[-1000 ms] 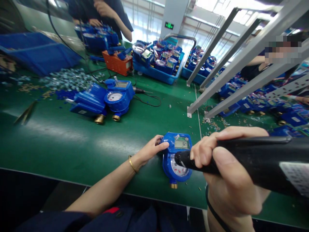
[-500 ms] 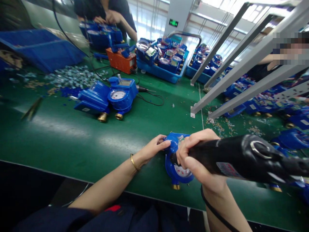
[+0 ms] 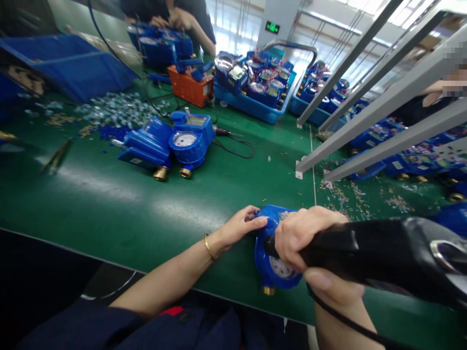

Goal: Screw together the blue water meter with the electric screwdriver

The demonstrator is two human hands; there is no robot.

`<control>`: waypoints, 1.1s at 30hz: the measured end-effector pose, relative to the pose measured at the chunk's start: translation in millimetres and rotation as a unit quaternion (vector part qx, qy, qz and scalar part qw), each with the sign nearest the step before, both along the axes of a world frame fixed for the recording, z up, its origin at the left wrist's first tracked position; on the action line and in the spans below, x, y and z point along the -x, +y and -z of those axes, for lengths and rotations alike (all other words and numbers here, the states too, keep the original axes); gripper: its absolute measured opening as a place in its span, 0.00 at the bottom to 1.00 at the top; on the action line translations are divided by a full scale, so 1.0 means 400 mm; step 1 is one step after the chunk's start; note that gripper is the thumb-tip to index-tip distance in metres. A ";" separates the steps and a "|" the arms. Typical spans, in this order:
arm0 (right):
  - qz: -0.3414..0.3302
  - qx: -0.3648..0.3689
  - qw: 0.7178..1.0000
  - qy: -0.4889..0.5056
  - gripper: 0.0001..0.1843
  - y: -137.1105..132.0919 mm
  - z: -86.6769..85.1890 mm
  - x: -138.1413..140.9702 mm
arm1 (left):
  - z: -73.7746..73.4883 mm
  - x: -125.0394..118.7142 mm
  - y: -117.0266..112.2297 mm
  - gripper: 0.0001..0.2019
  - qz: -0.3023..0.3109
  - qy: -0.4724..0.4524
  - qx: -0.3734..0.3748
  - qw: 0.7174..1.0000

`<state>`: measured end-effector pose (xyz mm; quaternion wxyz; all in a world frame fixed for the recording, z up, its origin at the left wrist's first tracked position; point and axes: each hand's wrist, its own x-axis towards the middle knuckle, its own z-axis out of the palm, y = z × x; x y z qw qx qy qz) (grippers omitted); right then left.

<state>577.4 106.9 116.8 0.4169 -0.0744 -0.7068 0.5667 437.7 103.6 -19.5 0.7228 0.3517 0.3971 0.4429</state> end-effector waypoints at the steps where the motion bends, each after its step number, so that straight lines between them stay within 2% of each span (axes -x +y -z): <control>1: 0.062 0.001 0.998 0.007 0.11 -0.012 0.005 0.007 | 0.002 -0.001 0.000 0.39 -0.001 -0.002 0.001 1.000; 4: 0.270 0.022 0.962 0.043 0.09 -0.061 0.020 0.030 | -0.003 0.000 -0.001 0.39 -0.002 -0.009 0.005 1.000; 5: 0.311 0.028 0.949 0.048 0.08 -0.076 0.024 0.036 | -0.007 0.001 -0.002 0.39 -0.001 -0.009 0.008 1.000; 7: 0.341 0.031 0.938 0.051 0.07 -0.094 0.028 0.044 | -0.016 0.005 -0.005 0.40 0.001 -0.011 0.016 1.000; 11: 0.350 0.041 0.935 0.045 0.07 -0.098 0.024 0.048 | -0.024 0.012 -0.008 0.41 0.005 -0.012 0.024 1.000; 18: 0.366 0.039 0.929 0.014 0.10 -0.107 -0.003 0.055 | -0.004 0.007 -0.004 0.42 0.010 0.006 0.024 1.000; 22: 0.357 0.026 0.934 0.020 0.13 -0.111 0.001 0.049 | -0.002 0.007 -0.004 0.42 0.007 0.007 0.020 1.000; 27: 0.359 0.030 0.932 0.039 0.08 -0.104 0.013 0.036 | -0.005 0.009 -0.005 0.41 0.001 0.023 0.014 1.000; 33: 0.353 0.042 0.934 0.046 0.05 -0.122 0.015 0.063 | -0.007 0.010 -0.004 0.39 -0.003 0.026 0.015 1.000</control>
